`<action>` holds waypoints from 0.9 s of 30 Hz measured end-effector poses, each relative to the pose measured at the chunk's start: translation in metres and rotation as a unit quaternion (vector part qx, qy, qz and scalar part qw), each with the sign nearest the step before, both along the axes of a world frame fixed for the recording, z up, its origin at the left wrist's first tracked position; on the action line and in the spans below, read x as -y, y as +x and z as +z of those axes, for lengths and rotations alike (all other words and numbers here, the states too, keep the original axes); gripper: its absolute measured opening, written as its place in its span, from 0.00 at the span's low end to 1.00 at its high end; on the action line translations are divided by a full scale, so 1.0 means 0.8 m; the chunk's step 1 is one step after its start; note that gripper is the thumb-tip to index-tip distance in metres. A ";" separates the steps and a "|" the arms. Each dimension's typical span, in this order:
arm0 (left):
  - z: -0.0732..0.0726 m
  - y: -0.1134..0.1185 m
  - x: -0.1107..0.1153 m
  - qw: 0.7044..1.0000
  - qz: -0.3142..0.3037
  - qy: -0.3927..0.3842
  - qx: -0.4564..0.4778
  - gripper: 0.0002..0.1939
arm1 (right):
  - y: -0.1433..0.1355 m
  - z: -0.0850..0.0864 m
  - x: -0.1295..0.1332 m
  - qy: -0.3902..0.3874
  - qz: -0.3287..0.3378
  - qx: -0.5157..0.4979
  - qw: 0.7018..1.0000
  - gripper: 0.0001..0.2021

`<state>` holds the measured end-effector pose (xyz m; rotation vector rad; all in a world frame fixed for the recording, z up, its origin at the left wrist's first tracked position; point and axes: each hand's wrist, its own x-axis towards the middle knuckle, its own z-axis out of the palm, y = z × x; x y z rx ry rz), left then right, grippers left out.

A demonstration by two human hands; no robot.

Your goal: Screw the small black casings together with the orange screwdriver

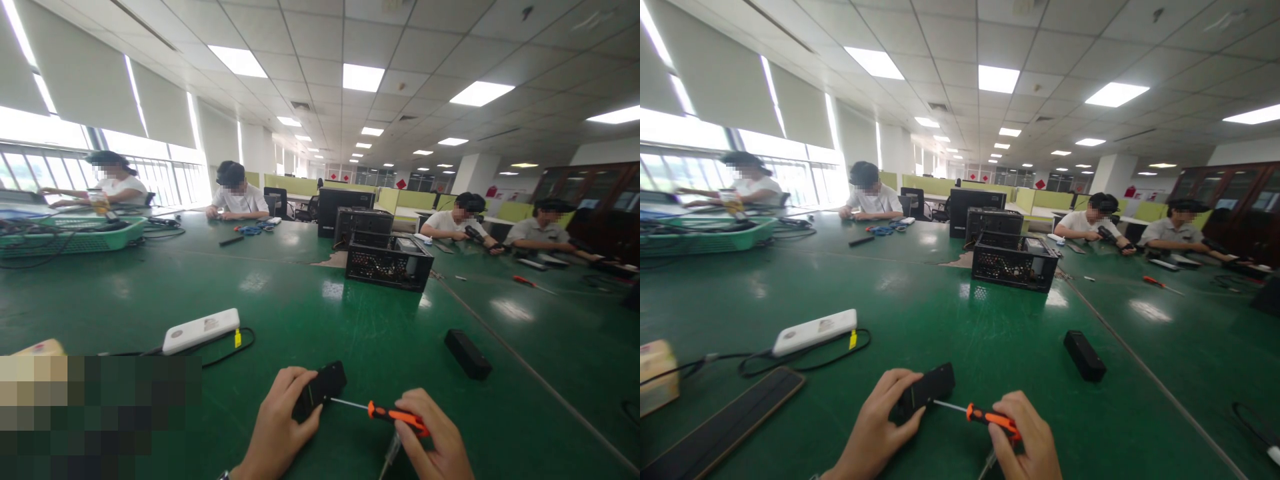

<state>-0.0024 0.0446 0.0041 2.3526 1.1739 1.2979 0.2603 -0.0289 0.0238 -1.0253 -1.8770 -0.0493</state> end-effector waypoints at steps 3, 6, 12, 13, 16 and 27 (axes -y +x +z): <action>-0.002 -0.001 0.000 1.000 -0.004 0.000 -0.006 0.19 | 0.001 -0.002 -0.002 -0.010 0.001 0.000 1.000 0.06; -0.001 0.000 0.001 1.000 -0.006 0.002 -0.010 0.20 | 0.000 -0.005 -0.003 -0.017 0.000 0.008 1.000 0.06; 0.000 0.001 0.001 1.000 -0.015 0.014 -0.012 0.20 | 0.000 -0.001 -0.001 0.019 0.007 0.039 0.999 0.08; -0.001 0.000 0.001 1.000 -0.015 0.012 -0.012 0.20 | 0.001 0.001 -0.001 0.026 0.007 0.040 0.999 0.08; -0.003 -0.001 0.000 1.000 -0.011 0.003 -0.012 0.20 | 0.007 0.007 0.000 0.025 -0.005 0.025 0.999 0.06; -0.002 -0.001 0.003 1.000 -0.016 0.005 -0.005 0.20 | -0.006 0.007 -0.001 -0.021 0.016 0.018 0.999 0.04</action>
